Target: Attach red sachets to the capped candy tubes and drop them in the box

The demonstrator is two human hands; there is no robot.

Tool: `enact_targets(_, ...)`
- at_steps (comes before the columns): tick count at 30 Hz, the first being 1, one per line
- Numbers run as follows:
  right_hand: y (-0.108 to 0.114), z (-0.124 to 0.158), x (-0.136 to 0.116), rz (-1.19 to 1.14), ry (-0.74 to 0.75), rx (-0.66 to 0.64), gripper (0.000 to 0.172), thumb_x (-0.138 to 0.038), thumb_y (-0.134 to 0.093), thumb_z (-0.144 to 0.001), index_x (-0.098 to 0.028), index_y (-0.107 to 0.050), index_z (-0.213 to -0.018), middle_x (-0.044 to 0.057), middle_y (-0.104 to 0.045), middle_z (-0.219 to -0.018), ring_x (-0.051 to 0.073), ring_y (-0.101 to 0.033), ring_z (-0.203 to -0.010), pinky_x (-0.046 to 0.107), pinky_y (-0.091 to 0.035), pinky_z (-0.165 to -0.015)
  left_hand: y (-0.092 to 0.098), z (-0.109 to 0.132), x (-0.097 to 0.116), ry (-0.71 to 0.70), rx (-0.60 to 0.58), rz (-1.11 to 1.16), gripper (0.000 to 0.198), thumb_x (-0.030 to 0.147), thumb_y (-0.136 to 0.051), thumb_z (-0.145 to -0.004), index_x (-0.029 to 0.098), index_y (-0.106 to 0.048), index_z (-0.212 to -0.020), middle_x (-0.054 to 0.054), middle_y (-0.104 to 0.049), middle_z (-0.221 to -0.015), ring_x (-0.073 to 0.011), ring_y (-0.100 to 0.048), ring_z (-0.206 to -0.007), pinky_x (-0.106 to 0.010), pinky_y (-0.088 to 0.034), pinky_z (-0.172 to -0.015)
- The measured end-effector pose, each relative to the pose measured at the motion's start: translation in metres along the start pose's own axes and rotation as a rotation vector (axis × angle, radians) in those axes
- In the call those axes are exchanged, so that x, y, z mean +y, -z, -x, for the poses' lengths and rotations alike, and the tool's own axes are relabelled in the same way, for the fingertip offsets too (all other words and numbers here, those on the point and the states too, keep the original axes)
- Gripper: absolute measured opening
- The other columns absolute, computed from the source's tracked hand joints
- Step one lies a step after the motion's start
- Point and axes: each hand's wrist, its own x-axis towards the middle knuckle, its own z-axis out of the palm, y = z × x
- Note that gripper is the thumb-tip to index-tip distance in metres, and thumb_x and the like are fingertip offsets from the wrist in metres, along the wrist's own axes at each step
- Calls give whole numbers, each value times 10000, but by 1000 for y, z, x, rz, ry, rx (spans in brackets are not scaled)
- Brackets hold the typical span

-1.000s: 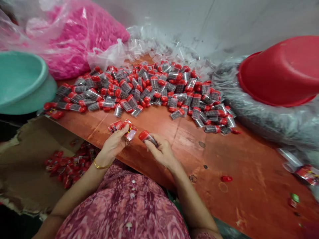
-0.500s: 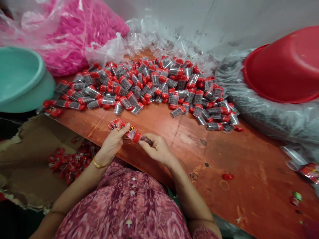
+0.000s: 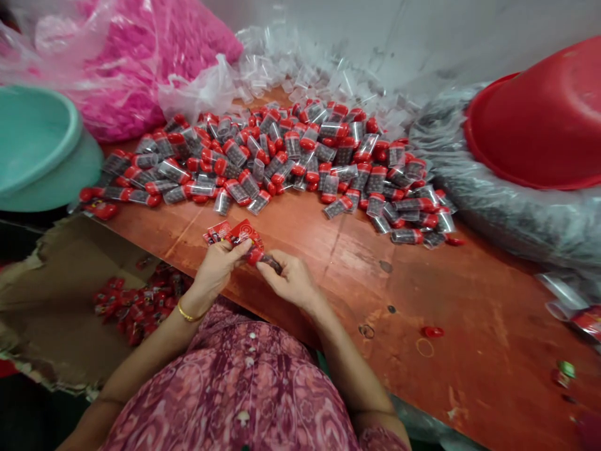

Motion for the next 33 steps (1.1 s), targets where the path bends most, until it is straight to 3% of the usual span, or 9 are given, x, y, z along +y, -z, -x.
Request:
enact_targets(4,-7,0,2,-147,14,161,243,-381,-506,-815,-161,-608,-824,-30,-500,-582,88,-427,-512,215,-339,-491,-1,0,-4,-13,5,-8,344,402,-824,-455,116,-685,-587,-1,-653,-572,-86,-553,-536,-229,-462,-607)
enact_targets(10,-8,-4,2,-282,-50,106,254,-409,-530,-802,-168,-586,-743,-38,-511,-517,89,-448,-473,219,-356,-483,-7,4,-4,58,-53,64,369,382,-847,-396,113,-686,-593,-16,-673,-593,-93,-576,-549,-226,-464,-600)
enact_targets(16,-35,-10,7,-381,-65,444,236,-406,-580,-782,-211,-467,-850,-46,-516,-675,84,-459,-549,210,-379,-522,-14,3,-7,-23,23,227,348,323,-845,-440,130,-686,-682,-12,-691,-666,-99,-603,-602,-225,-471,-633)
enact_targets(20,-45,-10,10,-445,-59,408,239,-445,-490,-838,-227,-398,-808,-62,-419,-636,85,-398,-529,211,-359,-503,-19,4,-9,34,-41,241,353,348,-832,-467,122,-676,-689,-22,-687,-666,-125,-626,-645,-250,-485,-669)
enact_targets(24,-46,-10,12,-345,-12,502,206,-419,-489,-851,-221,-431,-858,-37,-459,-727,98,-449,-630,230,-399,-602,-23,9,-10,12,-22,212,400,417,-822,-457,129,-676,-694,-24,-692,-677,-139,-633,-657,-266,-497,-690)
enact_targets(33,-21,-15,3,-496,-26,183,285,-472,-576,-778,-208,-471,-803,-48,-496,-661,77,-423,-542,207,-350,-515,-15,0,-1,-98,-26,46,226,302,-768,-560,117,-683,-659,-16,-670,-636,-125,-599,-635,-255,-476,-679)
